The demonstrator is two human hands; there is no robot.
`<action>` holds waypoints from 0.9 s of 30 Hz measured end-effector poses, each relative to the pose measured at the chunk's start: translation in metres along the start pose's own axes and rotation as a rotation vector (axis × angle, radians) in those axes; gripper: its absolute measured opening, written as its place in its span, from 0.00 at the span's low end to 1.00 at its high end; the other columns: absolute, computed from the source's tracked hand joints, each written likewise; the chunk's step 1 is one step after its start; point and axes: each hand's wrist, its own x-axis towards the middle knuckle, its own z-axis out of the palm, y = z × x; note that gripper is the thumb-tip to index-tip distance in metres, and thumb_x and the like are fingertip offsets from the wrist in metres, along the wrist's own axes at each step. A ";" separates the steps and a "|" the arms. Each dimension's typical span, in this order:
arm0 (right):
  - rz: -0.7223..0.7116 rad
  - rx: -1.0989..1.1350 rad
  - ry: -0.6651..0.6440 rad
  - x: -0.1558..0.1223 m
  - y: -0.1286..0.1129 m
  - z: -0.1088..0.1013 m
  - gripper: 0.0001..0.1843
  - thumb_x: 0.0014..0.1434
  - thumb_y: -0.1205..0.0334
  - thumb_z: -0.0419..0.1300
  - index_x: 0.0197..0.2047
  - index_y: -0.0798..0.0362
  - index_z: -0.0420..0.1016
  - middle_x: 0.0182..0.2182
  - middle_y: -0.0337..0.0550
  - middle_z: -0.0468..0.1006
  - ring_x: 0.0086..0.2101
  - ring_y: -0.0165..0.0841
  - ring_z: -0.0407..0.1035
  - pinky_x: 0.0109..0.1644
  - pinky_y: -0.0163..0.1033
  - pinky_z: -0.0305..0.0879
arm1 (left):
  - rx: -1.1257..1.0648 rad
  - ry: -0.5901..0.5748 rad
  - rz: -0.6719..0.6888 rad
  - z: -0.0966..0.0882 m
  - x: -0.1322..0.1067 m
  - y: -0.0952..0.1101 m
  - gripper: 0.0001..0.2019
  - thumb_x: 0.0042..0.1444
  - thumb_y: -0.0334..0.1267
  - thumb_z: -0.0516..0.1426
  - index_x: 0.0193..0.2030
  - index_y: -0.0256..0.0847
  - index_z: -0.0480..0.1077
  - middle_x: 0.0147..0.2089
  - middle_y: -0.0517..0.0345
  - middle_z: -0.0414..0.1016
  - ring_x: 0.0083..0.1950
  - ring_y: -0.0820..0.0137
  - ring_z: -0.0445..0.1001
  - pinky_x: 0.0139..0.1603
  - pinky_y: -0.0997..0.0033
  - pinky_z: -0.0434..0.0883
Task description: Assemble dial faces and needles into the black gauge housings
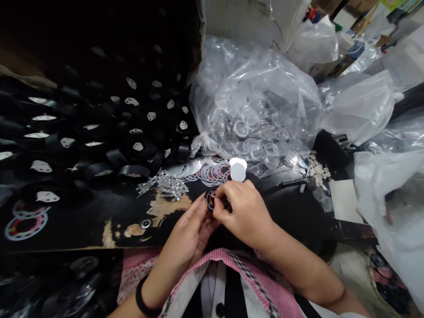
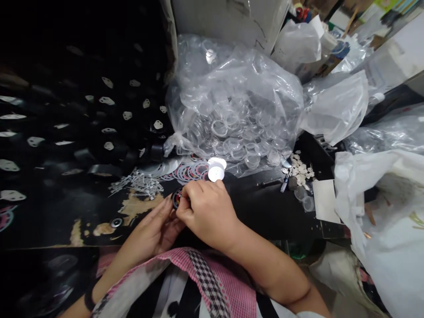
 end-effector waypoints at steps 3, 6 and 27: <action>0.117 0.104 -0.109 0.003 -0.001 -0.005 0.03 0.61 0.68 0.60 0.35 0.55 0.74 0.30 0.38 0.79 0.31 0.31 0.70 0.40 0.39 0.57 | 0.019 0.007 0.032 -0.006 0.003 -0.004 0.26 0.43 0.55 0.71 0.48 0.50 0.80 0.55 0.56 0.81 0.62 0.55 0.74 0.55 0.66 0.76; 0.108 0.234 -0.203 0.013 0.021 -0.013 0.06 0.64 0.65 0.58 0.39 0.52 0.77 0.31 0.36 0.80 0.31 0.28 0.71 0.39 0.35 0.62 | 0.045 -0.027 0.078 -0.013 0.009 -0.008 0.21 0.50 0.52 0.68 0.51 0.52 0.78 0.59 0.59 0.79 0.63 0.59 0.73 0.55 0.69 0.76; -0.098 -0.078 -0.089 -0.002 0.031 0.011 0.24 0.67 0.48 0.58 0.62 0.49 0.72 0.64 0.53 0.69 0.60 0.46 0.64 0.60 0.53 0.62 | -0.230 -0.097 -0.081 0.007 0.014 0.016 0.11 0.66 0.43 0.57 0.45 0.42 0.79 0.44 0.54 0.83 0.41 0.70 0.81 0.47 0.70 0.79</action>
